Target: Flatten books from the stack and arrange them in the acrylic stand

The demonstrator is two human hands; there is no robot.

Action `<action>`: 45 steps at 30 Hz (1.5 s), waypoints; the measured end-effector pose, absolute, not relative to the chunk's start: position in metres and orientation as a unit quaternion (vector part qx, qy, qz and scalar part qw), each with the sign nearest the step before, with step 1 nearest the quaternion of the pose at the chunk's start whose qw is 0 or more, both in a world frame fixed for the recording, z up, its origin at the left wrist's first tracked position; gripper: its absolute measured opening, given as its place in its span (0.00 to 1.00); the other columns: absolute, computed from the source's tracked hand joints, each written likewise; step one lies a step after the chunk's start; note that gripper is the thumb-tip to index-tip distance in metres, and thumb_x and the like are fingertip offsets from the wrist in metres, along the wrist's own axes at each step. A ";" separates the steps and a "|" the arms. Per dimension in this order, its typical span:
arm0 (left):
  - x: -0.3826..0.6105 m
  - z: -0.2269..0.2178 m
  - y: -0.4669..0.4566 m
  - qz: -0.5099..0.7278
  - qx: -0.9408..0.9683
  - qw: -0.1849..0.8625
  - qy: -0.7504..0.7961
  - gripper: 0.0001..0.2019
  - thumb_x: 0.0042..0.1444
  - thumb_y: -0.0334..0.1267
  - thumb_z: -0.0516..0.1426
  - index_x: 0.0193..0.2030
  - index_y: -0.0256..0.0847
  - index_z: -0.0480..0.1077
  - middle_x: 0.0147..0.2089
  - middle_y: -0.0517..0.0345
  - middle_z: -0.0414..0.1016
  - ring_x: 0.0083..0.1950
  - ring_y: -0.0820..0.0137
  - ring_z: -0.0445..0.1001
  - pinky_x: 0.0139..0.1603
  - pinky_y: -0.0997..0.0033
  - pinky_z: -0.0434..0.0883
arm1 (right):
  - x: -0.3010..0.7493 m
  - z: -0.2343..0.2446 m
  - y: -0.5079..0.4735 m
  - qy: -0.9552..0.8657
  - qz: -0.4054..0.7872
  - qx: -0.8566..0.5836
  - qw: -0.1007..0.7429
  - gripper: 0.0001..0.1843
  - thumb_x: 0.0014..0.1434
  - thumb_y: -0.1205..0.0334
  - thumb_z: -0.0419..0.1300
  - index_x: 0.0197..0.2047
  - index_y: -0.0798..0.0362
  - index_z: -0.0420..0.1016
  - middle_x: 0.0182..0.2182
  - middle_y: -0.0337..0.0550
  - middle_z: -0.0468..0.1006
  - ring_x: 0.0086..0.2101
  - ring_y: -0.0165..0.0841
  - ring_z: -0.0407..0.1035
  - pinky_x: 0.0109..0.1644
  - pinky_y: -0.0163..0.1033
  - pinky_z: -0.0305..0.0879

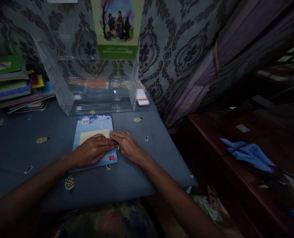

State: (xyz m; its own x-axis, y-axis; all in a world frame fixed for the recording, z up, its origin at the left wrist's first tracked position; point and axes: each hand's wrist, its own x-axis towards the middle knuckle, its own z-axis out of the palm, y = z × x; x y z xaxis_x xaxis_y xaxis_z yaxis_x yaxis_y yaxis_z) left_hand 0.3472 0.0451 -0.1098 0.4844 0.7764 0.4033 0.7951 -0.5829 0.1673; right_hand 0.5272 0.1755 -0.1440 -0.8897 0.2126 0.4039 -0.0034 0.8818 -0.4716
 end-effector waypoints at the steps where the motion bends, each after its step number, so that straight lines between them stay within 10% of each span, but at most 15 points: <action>1: 0.348 -0.109 0.045 -0.223 -0.861 0.023 -0.457 0.16 0.68 0.30 0.47 0.57 0.39 0.70 0.53 0.51 0.79 0.55 0.64 0.76 0.55 0.56 0.70 | 0.527 -0.144 0.175 -0.943 0.234 -0.056 0.231 0.30 0.60 0.77 0.49 0.64 0.51 0.67 0.61 0.51 0.71 0.61 0.38 0.65 0.62 0.55 0.65; 45: 0.394 -0.113 -0.012 -0.159 -0.853 0.061 -0.494 0.19 0.62 0.24 0.48 0.58 0.31 0.68 0.57 0.43 0.76 0.59 0.60 0.73 0.60 0.54 0.68 | 0.576 -0.140 0.126 -0.946 0.243 -0.053 0.207 0.34 0.64 0.77 0.45 0.70 0.48 0.55 0.63 0.51 0.68 0.63 0.38 0.62 0.64 0.57 0.62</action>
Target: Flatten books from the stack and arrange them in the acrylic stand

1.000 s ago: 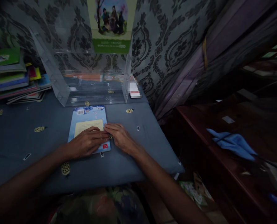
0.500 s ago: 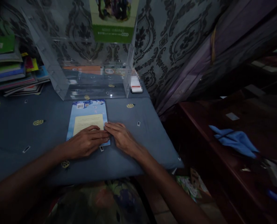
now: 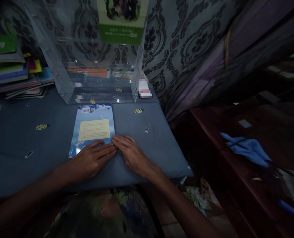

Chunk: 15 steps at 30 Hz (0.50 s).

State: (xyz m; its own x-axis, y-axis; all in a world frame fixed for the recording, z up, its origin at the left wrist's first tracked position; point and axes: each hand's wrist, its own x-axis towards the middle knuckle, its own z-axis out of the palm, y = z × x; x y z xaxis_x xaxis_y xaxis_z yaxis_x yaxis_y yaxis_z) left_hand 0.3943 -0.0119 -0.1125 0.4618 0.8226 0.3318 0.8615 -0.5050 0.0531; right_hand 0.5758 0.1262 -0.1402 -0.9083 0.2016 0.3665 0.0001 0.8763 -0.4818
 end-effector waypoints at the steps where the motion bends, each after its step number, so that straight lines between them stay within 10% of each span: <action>1: 0.397 -0.113 -0.016 -0.154 -0.847 0.066 -0.505 0.19 0.61 0.23 0.48 0.58 0.30 0.68 0.58 0.42 0.75 0.60 0.59 0.73 0.61 0.54 0.67 | 0.577 -0.140 0.124 -0.947 0.240 -0.052 0.209 0.34 0.64 0.77 0.45 0.71 0.48 0.55 0.63 0.51 0.68 0.63 0.38 0.62 0.64 0.57 0.62; 15: 0.422 -0.123 -0.040 -0.190 -0.791 0.099 -0.573 0.20 0.61 0.23 0.47 0.59 0.28 0.68 0.62 0.40 0.72 0.65 0.57 0.69 0.62 0.55 0.68 | 0.590 -0.137 0.101 -0.954 0.206 -0.054 0.212 0.39 0.63 0.79 0.45 0.74 0.49 0.42 0.64 0.53 0.67 0.63 0.38 0.62 0.64 0.57 0.64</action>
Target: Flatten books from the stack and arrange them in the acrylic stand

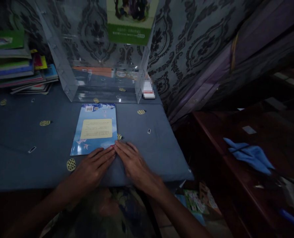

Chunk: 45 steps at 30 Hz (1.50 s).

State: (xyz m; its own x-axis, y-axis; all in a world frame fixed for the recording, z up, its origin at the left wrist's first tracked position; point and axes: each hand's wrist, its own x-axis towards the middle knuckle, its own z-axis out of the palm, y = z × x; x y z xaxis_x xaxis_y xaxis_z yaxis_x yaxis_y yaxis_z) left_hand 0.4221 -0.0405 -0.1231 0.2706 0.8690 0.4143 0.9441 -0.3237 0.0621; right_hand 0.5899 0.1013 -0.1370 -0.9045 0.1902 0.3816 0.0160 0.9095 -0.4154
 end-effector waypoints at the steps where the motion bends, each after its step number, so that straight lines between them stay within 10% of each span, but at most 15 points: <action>1: 0.422 -0.123 -0.043 -0.192 -0.790 0.097 -0.574 0.20 0.61 0.23 0.48 0.59 0.27 0.68 0.61 0.39 0.72 0.64 0.57 0.69 0.62 0.55 0.68 | 0.591 -0.136 0.099 -0.957 0.198 -0.054 0.207 0.40 0.62 0.79 0.45 0.74 0.49 0.41 0.64 0.54 0.66 0.63 0.38 0.62 0.64 0.57 0.64; 45: 0.393 -0.133 -0.115 -0.258 -0.635 0.160 -0.711 0.17 0.63 0.23 0.50 0.57 0.32 0.69 0.56 0.43 0.77 0.60 0.60 0.73 0.60 0.54 0.70 | 0.539 -0.114 0.071 -0.978 0.156 0.118 0.068 0.40 0.61 0.79 0.47 0.74 0.59 0.37 0.66 0.58 0.62 0.68 0.41 0.50 0.70 0.60 0.53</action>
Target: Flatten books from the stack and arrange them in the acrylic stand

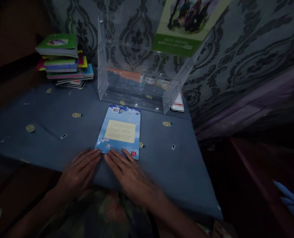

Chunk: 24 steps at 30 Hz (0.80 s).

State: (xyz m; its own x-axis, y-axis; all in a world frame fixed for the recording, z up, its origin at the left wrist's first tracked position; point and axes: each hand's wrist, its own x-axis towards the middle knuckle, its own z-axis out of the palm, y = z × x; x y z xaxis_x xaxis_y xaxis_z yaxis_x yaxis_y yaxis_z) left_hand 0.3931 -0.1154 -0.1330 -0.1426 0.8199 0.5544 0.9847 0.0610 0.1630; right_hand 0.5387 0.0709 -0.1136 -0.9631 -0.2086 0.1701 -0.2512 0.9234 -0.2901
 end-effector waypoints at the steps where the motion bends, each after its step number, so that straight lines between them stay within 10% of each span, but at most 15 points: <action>1: 0.393 -0.133 -0.115 -0.259 -0.631 0.161 -0.713 0.17 0.63 0.23 0.50 0.56 0.33 0.70 0.56 0.44 0.77 0.60 0.60 0.73 0.60 0.54 0.70 | 0.534 -0.112 0.070 -0.976 0.166 0.125 0.067 0.42 0.60 0.80 0.46 0.74 0.60 0.35 0.66 0.59 0.61 0.69 0.40 0.48 0.70 0.60 0.51; 6: 0.393 -0.134 -0.115 -0.263 -0.626 0.152 -0.718 0.20 0.63 0.25 0.49 0.61 0.34 0.68 0.55 0.43 0.77 0.59 0.60 0.73 0.58 0.56 0.72 | 0.514 -0.111 0.072 -0.968 0.191 0.153 0.057 0.44 0.58 0.82 0.44 0.74 0.60 0.30 0.68 0.60 0.57 0.70 0.38 0.44 0.72 0.59 0.46; 24: 0.367 -0.126 -0.117 -0.248 -0.667 0.101 -0.695 0.18 0.64 0.26 0.51 0.60 0.32 0.67 0.56 0.43 0.76 0.61 0.60 0.72 0.57 0.56 0.75 | 0.463 -0.116 0.096 -0.966 0.182 0.176 0.058 0.22 0.72 0.62 0.46 0.67 0.51 0.61 0.65 0.46 0.66 0.66 0.36 0.55 0.72 0.57 0.47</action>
State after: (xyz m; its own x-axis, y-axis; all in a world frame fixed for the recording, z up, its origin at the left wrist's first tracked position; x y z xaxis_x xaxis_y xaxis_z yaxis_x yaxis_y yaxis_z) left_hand 0.3669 -0.1173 -0.1259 -0.0886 0.8774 0.4715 0.9775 -0.0144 0.2105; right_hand 0.4631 0.0960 -0.1158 -0.9315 -0.3182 0.1760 -0.3605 0.8717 -0.3320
